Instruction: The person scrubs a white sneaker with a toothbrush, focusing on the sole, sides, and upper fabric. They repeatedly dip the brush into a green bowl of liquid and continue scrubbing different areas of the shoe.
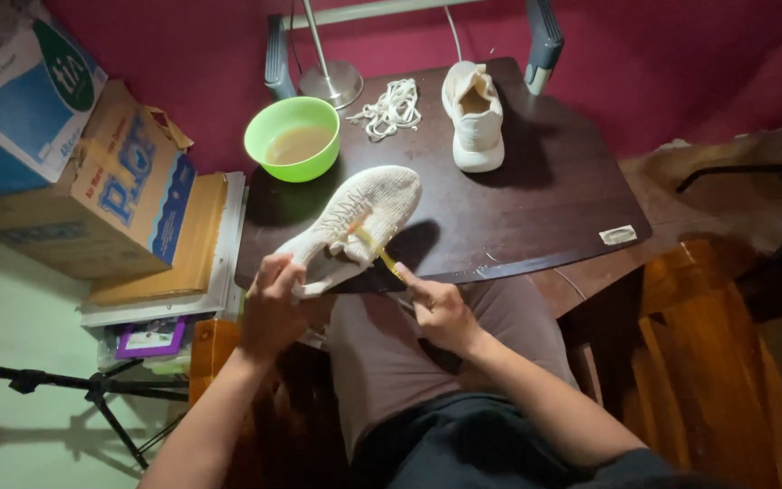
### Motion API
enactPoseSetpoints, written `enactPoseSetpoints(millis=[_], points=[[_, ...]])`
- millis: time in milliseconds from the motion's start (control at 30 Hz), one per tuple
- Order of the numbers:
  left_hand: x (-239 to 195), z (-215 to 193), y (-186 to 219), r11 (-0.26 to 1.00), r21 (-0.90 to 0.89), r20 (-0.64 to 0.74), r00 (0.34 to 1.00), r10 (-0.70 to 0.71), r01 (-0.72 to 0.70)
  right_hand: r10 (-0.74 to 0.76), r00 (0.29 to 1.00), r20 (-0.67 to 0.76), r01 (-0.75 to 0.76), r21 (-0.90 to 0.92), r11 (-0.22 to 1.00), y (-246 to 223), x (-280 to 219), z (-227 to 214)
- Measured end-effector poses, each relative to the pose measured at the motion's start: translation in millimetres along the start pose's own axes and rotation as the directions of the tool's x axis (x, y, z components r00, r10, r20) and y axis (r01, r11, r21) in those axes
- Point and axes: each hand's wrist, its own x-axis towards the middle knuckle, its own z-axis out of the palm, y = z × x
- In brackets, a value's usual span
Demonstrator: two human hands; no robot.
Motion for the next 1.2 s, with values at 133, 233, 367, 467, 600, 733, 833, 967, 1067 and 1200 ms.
enactPoseSetpoints(millis=[133, 233, 367, 467, 600, 733, 833, 967, 1067, 1200], points=[[3, -6, 6, 0.991, 0.049, -0.033, 0.991, 0.128, -0.127, -0.066, 0.972, -0.225, 0.04, -0.116, 0.992, -2, 25, -25], [16, -18, 19, 0.833, 0.365, 0.0, 0.895, 0.446, -0.415, -0.06, 0.987, -0.152, 0.053, -0.05, 0.997, -24, 24, -28], [4, -11, 28, 0.908, 0.328, -0.042, 0.957, 0.288, -0.26, 0.114, 0.991, -0.069, -0.117, -0.051, 0.992, 1, 26, -39], [9, -4, 29, 0.802, 0.514, -0.068, 0.918, 0.391, -0.304, 0.119, 0.983, -0.143, -0.135, -0.107, 0.985, -31, 29, -54], [10, -2, 29, 0.724, 0.581, -0.051, 0.871, 0.489, -0.372, -0.316, 0.947, -0.055, 0.304, -0.158, 0.939, -34, 30, -36], [3, 2, 28, 0.722, 0.576, -0.059, 0.861, 0.504, -0.383, -0.256, 0.959, -0.122, 0.184, -0.422, 0.888, -30, 45, -46], [5, 0, 29, 0.703, 0.597, -0.037, 0.862, 0.506, -0.387, -0.212, 0.961, -0.178, 0.12, -0.425, 0.897, -34, 41, -40], [-2, 1, 29, 0.705, 0.572, 0.0, 0.859, 0.512, -0.42, -0.128, 0.983, -0.128, 0.084, -0.307, 0.948, -33, 35, -41], [-3, 1, 31, 0.687, 0.599, 0.003, 0.859, 0.511, -0.411, -0.082, 0.983, -0.162, 0.035, -0.273, 0.961, -45, 32, -43], [3, -3, 33, 0.692, 0.578, -0.001, 0.848, 0.53, -0.432, -0.262, 0.958, -0.115, 0.216, -0.307, 0.927, -15, 21, -14]])
